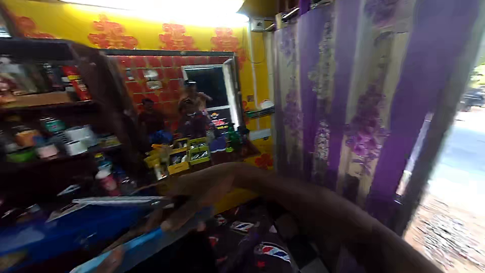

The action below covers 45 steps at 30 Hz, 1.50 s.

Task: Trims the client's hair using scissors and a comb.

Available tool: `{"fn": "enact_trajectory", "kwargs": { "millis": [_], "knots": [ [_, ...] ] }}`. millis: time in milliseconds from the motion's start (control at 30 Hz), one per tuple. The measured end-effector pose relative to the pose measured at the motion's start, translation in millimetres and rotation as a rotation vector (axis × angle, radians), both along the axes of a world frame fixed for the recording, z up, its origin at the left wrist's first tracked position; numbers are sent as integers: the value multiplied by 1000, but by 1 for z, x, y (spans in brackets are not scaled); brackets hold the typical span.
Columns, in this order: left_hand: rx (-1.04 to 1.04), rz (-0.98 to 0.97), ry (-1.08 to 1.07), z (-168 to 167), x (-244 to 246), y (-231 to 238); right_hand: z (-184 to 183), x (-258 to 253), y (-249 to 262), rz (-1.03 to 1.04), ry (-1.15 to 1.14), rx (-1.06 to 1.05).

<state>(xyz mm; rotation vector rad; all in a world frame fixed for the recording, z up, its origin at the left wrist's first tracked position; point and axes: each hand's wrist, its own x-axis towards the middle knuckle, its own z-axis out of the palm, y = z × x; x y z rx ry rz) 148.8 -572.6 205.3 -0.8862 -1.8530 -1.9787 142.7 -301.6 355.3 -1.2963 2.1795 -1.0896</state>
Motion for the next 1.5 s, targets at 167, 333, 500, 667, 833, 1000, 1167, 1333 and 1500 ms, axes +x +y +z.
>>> {"fn": "enact_trajectory", "kwargs": {
  "millis": [167, 333, 500, 667, 833, 1000, 1167, 1333, 1500],
  "knots": [
    [-80, -239, 15, 16, -8, 16, 17, -1, 8, -291, 356, 459],
    [-117, -191, -91, 17, -2, 8, 28, -40, 25, -459, 108, 645],
    [-108, -179, -177, 14, 0, 3, 37, -68, 42, -161, -83, 726],
    [-160, -149, -168, 17, -1, 4, 38, -70, 26, -65, 336, 873],
    [-145, -141, -170, 18, 0, 3, 29, -65, 17, 62, 240, 856],
    [-164, -112, -182, 20, 1, 4, 26, -56, 2, 33, 319, 900],
    [-165, -99, -226, 21, 3, 5, 30, -49, -15, 19, 414, 954],
    [-156, -116, -213, 21, 2, 6, 37, -45, -28, -29, 468, 1014],
    [-158, -203, -135, 18, -4, 6, 55, -40, -33, -27, 487, 1083]
  ]
}}
